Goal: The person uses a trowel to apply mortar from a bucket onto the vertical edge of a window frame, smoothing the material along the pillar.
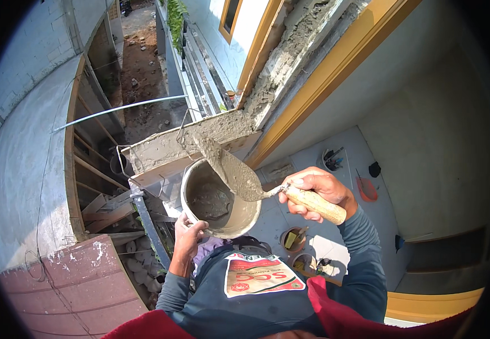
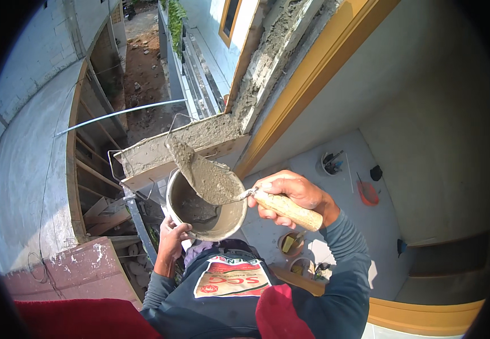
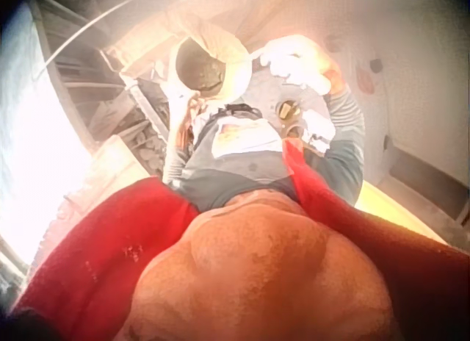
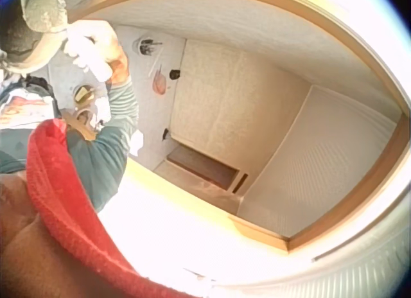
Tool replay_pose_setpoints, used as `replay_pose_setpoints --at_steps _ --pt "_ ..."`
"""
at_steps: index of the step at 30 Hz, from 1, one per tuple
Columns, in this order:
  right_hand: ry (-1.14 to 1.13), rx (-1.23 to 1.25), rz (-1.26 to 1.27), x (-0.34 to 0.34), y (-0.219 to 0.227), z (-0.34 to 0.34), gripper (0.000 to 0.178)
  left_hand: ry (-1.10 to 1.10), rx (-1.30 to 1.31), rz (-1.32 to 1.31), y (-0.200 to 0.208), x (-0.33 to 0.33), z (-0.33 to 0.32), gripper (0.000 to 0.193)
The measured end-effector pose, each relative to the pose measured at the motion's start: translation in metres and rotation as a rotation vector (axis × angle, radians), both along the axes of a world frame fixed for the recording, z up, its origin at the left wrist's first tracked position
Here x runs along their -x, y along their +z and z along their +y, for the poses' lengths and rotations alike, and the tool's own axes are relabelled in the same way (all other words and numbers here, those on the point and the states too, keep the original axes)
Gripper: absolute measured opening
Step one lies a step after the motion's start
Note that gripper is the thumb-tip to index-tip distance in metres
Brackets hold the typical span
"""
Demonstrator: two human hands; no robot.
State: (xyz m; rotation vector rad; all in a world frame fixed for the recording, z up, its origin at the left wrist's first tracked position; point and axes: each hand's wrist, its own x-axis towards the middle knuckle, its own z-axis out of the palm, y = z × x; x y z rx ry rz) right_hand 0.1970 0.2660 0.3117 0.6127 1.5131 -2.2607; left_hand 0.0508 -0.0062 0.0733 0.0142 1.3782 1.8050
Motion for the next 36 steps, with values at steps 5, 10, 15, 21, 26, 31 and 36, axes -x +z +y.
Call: replay_pose_setpoints --at_steps 5,10,15,21,26,31,36 --pt "0.007 0.650 0.083 0.019 0.004 0.058 0.045 0.101 0.065 -0.008 0.005 -0.016 0.001 0.052" --pt "-0.155 0.621 0.538 0.043 0.065 0.125 0.042 0.051 0.018 -0.046 -0.008 -0.026 0.008 0.052" --pt "-0.133 0.427 0.661 0.029 0.106 0.106 0.043 0.009 -0.122 -0.169 -0.007 -0.020 0.029 0.052" --pt "-0.403 0.075 0.216 0.059 0.049 0.067 0.040 -0.165 -0.083 -0.184 -0.020 0.001 0.044 0.049" --pt "-0.503 0.099 0.277 0.082 0.059 0.056 0.040 -0.272 -0.060 -0.151 -0.021 0.018 0.043 0.048" --pt "-0.505 0.149 0.389 0.083 0.097 0.052 0.041 -0.291 -0.049 -0.141 -0.025 0.024 0.037 0.050" --pt "-0.490 0.082 0.440 0.086 0.128 0.041 0.042 -0.310 -0.073 -0.172 -0.040 0.025 0.032 0.051"
